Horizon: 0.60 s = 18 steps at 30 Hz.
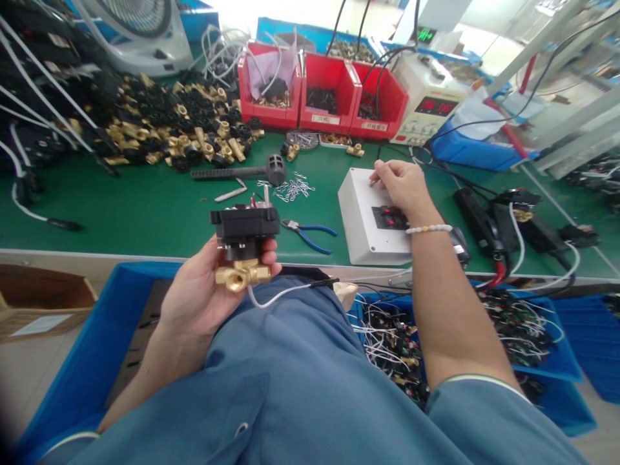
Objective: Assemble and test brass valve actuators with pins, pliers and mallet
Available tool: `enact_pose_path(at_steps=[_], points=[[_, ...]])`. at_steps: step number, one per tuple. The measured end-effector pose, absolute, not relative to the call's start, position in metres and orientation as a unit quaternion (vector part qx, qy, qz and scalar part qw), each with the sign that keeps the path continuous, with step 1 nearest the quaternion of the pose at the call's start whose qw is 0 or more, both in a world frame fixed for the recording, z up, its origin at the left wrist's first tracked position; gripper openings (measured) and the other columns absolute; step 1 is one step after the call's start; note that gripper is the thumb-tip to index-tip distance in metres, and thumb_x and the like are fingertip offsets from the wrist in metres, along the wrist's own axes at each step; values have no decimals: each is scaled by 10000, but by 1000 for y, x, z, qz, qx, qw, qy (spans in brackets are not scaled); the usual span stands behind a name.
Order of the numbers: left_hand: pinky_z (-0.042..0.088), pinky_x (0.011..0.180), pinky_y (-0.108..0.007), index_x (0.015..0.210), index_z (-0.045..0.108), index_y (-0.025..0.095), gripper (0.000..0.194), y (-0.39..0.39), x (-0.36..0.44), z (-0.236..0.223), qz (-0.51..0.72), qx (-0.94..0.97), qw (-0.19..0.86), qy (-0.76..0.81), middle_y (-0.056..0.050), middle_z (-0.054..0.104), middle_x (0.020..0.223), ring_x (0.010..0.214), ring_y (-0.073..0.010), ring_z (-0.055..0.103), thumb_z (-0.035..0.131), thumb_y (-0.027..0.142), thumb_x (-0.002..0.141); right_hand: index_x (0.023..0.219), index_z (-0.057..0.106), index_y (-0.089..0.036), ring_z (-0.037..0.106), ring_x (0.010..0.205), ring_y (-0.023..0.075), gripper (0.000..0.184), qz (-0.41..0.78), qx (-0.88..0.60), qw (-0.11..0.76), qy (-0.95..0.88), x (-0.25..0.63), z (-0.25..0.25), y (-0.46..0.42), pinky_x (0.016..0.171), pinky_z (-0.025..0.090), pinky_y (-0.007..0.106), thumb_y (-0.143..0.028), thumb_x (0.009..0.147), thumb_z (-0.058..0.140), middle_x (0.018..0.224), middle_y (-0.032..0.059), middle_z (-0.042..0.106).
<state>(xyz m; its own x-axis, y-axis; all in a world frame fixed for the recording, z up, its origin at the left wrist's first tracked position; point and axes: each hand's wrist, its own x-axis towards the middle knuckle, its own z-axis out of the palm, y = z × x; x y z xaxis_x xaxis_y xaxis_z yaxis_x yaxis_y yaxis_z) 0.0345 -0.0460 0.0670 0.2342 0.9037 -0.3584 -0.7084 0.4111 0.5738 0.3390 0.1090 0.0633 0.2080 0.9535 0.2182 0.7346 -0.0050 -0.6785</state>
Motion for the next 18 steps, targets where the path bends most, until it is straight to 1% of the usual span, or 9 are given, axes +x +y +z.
enact_pose_path(at_steps=[7,11,14,18], points=[[643,714,-281,1256,683,96,406,-46,35,69,522,152,768,339,-81,792,792,671,-170,766,426,338,1056,659,686,-148,513,561,75,333,156,-689,353,-614,340,62,111,634,415,205,-172,979,598,630,0,640],[644,736,-288,1263,679,104,407,-47,35,66,526,157,767,332,-82,794,811,689,-171,769,442,358,1049,689,712,-151,498,546,75,311,148,-691,353,-614,342,61,111,597,379,202,-186,979,605,580,-11,598],[643,756,-300,1271,678,106,404,-47,35,66,526,156,766,335,-83,795,818,696,-175,769,453,354,1045,698,722,-148,492,539,73,303,144,-695,351,-611,341,62,110,597,371,204,-180,978,609,567,-15,586],[640,702,-280,1214,703,94,414,-46,36,70,517,134,776,336,-77,787,778,649,-162,755,413,346,1059,693,716,-144,491,540,74,300,143,-701,350,-604,338,64,108,615,379,210,-162,974,615,566,-16,583]])
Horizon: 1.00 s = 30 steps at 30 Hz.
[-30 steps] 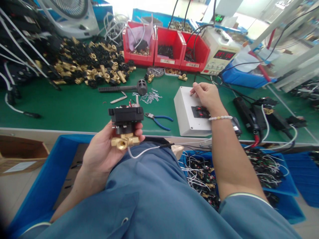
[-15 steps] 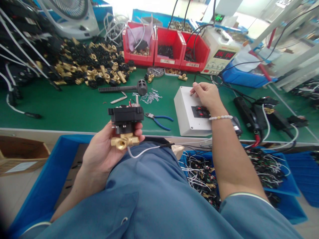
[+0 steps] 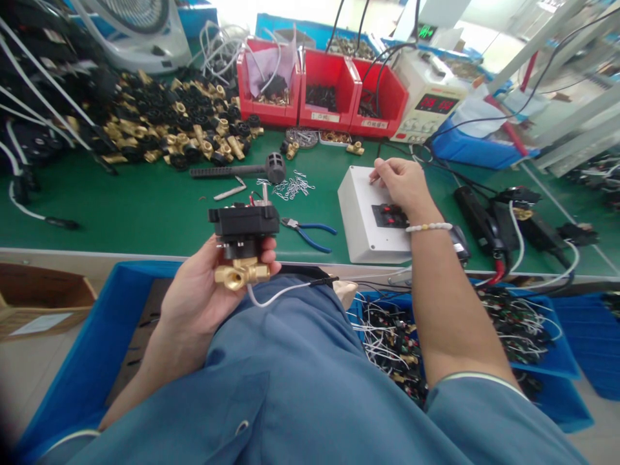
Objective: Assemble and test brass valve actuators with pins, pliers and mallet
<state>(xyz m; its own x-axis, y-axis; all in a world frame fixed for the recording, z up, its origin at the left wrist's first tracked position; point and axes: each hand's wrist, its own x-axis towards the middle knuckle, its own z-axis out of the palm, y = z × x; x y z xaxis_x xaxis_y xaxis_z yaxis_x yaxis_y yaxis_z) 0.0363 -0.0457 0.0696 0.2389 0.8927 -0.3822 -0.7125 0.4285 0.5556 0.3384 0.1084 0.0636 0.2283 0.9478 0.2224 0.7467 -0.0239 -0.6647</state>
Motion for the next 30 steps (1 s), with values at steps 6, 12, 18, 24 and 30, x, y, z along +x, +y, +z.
enact_pose_path(at_steps=[6,12,18,24,30], points=[[637,714,-299,1141,725,73,500,-46,37,74,499,119,793,330,-97,773,754,638,-170,745,337,381,1071,681,704,-144,492,551,76,317,149,-707,350,-596,335,65,106,620,371,218,-155,983,605,572,-18,577],[632,654,-259,998,741,73,517,-45,37,75,500,100,801,313,-93,769,729,613,-153,741,333,382,1074,711,704,-121,477,548,65,302,146,-717,338,-592,331,68,105,618,368,207,-143,993,598,565,-32,566],[635,689,-268,1187,696,48,496,-45,37,75,498,92,801,321,-88,773,740,616,-151,744,309,340,1083,957,727,18,463,605,-1,360,152,-707,311,-617,333,69,102,644,348,131,-280,1041,544,733,-7,690],[633,654,-271,1192,692,51,468,-44,36,74,507,81,797,318,-95,775,757,618,-158,746,326,320,1079,1057,705,88,446,594,-36,465,152,-713,297,-617,332,70,100,624,316,97,-337,1036,516,857,41,752],[589,540,-224,962,714,96,638,-46,33,73,483,16,843,237,-62,685,624,497,-117,657,144,355,1081,1117,686,114,471,617,-58,557,156,-724,282,-610,328,74,97,646,302,91,-404,965,550,975,91,765]])
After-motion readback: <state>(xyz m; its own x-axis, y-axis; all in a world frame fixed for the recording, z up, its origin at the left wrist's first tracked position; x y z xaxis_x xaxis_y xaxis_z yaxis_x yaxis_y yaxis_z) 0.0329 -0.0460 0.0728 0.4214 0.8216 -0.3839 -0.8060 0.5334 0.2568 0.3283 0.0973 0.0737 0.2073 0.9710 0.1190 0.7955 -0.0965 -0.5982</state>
